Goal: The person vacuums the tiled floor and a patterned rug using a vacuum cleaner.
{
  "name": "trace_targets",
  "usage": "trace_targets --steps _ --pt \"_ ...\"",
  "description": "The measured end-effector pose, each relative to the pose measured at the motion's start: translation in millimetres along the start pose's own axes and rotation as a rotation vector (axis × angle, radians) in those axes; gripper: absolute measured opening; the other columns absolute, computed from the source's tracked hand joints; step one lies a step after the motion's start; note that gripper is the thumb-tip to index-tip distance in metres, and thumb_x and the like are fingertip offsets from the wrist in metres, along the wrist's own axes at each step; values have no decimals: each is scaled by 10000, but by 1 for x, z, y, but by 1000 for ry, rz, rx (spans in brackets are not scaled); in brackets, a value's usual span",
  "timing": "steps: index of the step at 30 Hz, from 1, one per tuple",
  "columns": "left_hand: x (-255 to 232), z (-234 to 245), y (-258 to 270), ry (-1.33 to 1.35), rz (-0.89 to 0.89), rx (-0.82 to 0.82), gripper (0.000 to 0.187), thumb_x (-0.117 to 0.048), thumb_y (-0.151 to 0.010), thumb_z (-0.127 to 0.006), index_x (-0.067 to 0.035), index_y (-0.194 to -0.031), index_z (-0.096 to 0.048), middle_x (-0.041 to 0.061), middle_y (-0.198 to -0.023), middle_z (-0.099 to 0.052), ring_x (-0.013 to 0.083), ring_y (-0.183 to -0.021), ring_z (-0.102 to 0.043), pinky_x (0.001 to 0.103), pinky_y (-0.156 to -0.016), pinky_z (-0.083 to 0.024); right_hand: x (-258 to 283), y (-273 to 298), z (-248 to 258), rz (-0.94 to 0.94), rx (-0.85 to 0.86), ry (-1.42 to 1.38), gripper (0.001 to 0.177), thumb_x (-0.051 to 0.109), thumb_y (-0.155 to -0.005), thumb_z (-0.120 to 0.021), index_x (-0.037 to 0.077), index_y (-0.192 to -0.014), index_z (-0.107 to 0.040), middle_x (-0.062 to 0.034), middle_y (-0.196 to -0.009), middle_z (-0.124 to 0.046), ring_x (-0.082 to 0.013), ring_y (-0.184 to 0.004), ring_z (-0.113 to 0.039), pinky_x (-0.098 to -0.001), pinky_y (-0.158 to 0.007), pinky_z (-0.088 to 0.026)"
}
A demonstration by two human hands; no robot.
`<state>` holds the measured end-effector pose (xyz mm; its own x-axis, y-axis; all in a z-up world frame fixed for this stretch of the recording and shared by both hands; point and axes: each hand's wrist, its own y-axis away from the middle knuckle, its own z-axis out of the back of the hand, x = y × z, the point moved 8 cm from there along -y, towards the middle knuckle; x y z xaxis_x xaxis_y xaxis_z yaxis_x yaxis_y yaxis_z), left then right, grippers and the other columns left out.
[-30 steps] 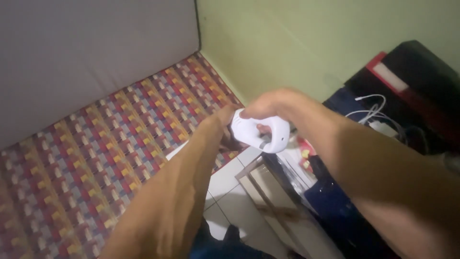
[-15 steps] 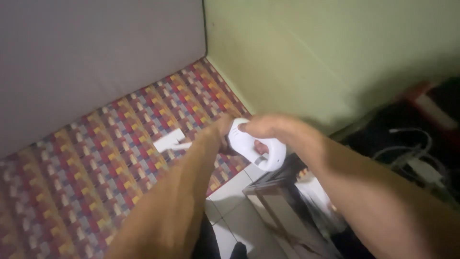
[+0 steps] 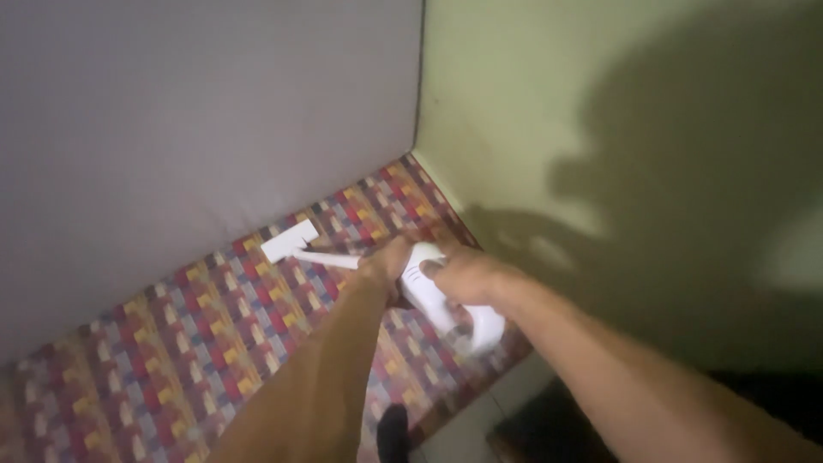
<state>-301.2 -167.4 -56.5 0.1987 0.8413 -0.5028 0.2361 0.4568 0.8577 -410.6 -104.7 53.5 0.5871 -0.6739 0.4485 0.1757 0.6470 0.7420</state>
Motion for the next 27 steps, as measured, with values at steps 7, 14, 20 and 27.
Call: trace_targets --steps 7,14,20,27 --pt "-37 5 -30 84 -9 70 412 -414 -965 -520 -99 -1187 -662 98 -970 -731 255 -762 -720 492 -718 -622 0 -78 15 168 -104 170 698 469 -1012 -545 104 -1572 -346 -232 -1395 -589 -171 -847 -647 -466 -947 -497" --pt "-23 -42 -34 126 79 260 417 -397 -990 -436 -89 -1172 -650 88 -948 -734 236 -738 -720 457 -701 -621 -18 -63 37 143 -55 162 626 495 -984 -501 127 -1489 -460 -124 -982 -720 -220 -767 -711 -397 -771 -529" --pt "-13 -116 -44 52 5 438 408 -364 -986 -407 -93 -1172 -650 94 -945 -746 241 -762 -714 446 -699 -586 -54 -14 77 -71 36 65 549 462 -1022 -478 18 -1278 -673 -132 -738 -681 -234 -554 -597 -397 -525 -491" --pt "18 -204 -12 -116 -47 506 432 -393 -983 -391 -112 -1161 -666 89 -906 -732 245 -726 -683 466 -652 -524 -115 34 114 -70 -58 119 432 449 -981 -548 92 -1134 -736 -90 -657 -686 -191 -546 -615 -356 -548 -499"
